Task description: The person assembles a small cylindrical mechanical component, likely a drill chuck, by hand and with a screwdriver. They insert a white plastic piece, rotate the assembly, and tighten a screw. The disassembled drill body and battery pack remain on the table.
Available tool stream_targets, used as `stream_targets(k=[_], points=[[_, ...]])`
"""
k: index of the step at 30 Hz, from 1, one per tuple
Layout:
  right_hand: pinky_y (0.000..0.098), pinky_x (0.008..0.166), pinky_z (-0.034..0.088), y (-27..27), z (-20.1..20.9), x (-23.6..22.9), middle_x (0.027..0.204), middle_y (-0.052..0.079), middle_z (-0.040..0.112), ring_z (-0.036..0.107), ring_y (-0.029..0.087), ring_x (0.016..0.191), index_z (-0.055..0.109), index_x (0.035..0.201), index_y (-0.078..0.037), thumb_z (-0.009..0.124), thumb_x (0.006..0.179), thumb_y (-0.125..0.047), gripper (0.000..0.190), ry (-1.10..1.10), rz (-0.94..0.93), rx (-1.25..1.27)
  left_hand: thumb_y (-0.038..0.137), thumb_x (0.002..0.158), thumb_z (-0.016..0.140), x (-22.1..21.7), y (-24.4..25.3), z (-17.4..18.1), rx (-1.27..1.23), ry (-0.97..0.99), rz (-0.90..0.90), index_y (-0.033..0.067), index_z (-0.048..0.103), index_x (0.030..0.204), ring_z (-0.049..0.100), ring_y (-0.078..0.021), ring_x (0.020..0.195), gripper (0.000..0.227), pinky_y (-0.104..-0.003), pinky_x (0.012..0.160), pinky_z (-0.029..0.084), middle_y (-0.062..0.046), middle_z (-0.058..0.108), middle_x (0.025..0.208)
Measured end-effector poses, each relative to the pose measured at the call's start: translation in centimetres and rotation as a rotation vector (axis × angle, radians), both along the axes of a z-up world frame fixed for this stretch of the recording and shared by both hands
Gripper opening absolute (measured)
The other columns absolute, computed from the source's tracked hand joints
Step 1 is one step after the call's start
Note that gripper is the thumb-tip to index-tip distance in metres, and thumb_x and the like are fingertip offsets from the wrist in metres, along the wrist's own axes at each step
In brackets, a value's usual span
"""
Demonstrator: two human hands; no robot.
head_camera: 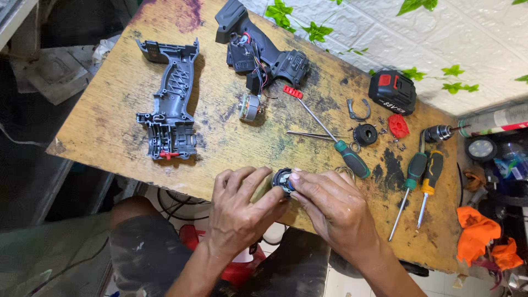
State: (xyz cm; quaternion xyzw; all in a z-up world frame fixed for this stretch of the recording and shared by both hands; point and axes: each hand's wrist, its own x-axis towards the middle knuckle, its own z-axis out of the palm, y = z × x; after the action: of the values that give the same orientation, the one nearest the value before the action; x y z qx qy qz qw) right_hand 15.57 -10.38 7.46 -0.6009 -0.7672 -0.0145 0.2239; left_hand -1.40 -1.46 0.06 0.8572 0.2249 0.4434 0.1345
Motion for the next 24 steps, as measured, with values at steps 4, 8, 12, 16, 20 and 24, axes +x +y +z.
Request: stream_targets(k=[4,8,12,16,20,24], points=[[0.037,0.081,0.048,-0.1,-0.1,0.2,0.117,0.013,0.075,0.072,0.028,0.097,0.066,0.119,-0.002,0.073,0.095,-0.008,0.025,-0.016,0.003,0.0,0.034,0.095,0.073,0.0,0.1,-0.7,0.012,0.048,-0.007,0.0239,0.068,0.103,0.06,-0.0281,0.103,0.014,-0.046,0.082,0.041,-0.006,0.066,0.117],[0.0375,0.079,0.047,-0.1,0.0,0.2,0.119,0.014,0.075,0.072,0.028,0.096,0.067,0.12,-0.002,0.071,0.096,-0.009,0.026,-0.011,0.008,0.018,0.04,0.09,0.079,0.1,-0.1,-0.9,-0.057,-0.011,-0.04,0.0178,0.068,0.104,0.063,-0.0292,0.103,0.029,-0.044,0.082,0.042,-0.008,0.068,0.118],[0.0382,0.077,0.046,-0.3,-0.2,0.2,0.119,0.015,0.075,0.072,0.03,0.095,0.065,0.121,-0.002,0.072,0.096,-0.008,0.027,0.018,0.006,0.019,0.053,0.088,0.075,-0.1,-0.5,-1.8,-0.253,-0.062,-0.055,0.0115,0.059,0.12,0.066,-0.0257,0.106,0.055,-0.04,0.086,0.046,-0.009,0.07,0.12],[0.0374,0.076,0.046,-0.5,-0.6,0.4,0.12,0.013,0.074,0.07,0.029,0.095,0.065,0.12,-0.004,0.072,0.096,-0.01,0.026,0.025,0.0,0.016,0.032,0.086,0.08,-0.4,-0.4,0.6,-0.414,-0.157,-0.116,0.0098,0.059,0.121,0.064,-0.0263,0.097,0.047,-0.037,0.085,0.046,-0.006,0.068,0.112],[0.0375,0.076,0.046,-0.7,-0.6,0.3,0.12,0.013,0.075,0.07,0.029,0.095,0.067,0.121,-0.004,0.071,0.096,-0.01,0.026,0.04,-0.013,0.046,0.029,0.087,0.07,0.1,-0.3,1.7,-0.842,-0.179,-0.214,0.0142,0.061,0.129,0.064,-0.0201,0.115,0.046,-0.035,0.098,0.051,-0.005,0.069,0.125],[0.0402,0.07,0.052,-0.3,-0.3,-0.2,0.104,0.008,0.077,0.073,0.032,0.086,0.073,0.098,-0.009,0.072,0.092,-0.012,0.007,0.098,-0.097,0.085,0.024,0.088,0.077,1.6,0.9,0.2,-0.89,-0.303,-0.388,0.0087,0.072,0.124,0.068,-0.0391,0.115,0.039,-0.049,0.098,0.05,-0.015,0.075,0.121]])
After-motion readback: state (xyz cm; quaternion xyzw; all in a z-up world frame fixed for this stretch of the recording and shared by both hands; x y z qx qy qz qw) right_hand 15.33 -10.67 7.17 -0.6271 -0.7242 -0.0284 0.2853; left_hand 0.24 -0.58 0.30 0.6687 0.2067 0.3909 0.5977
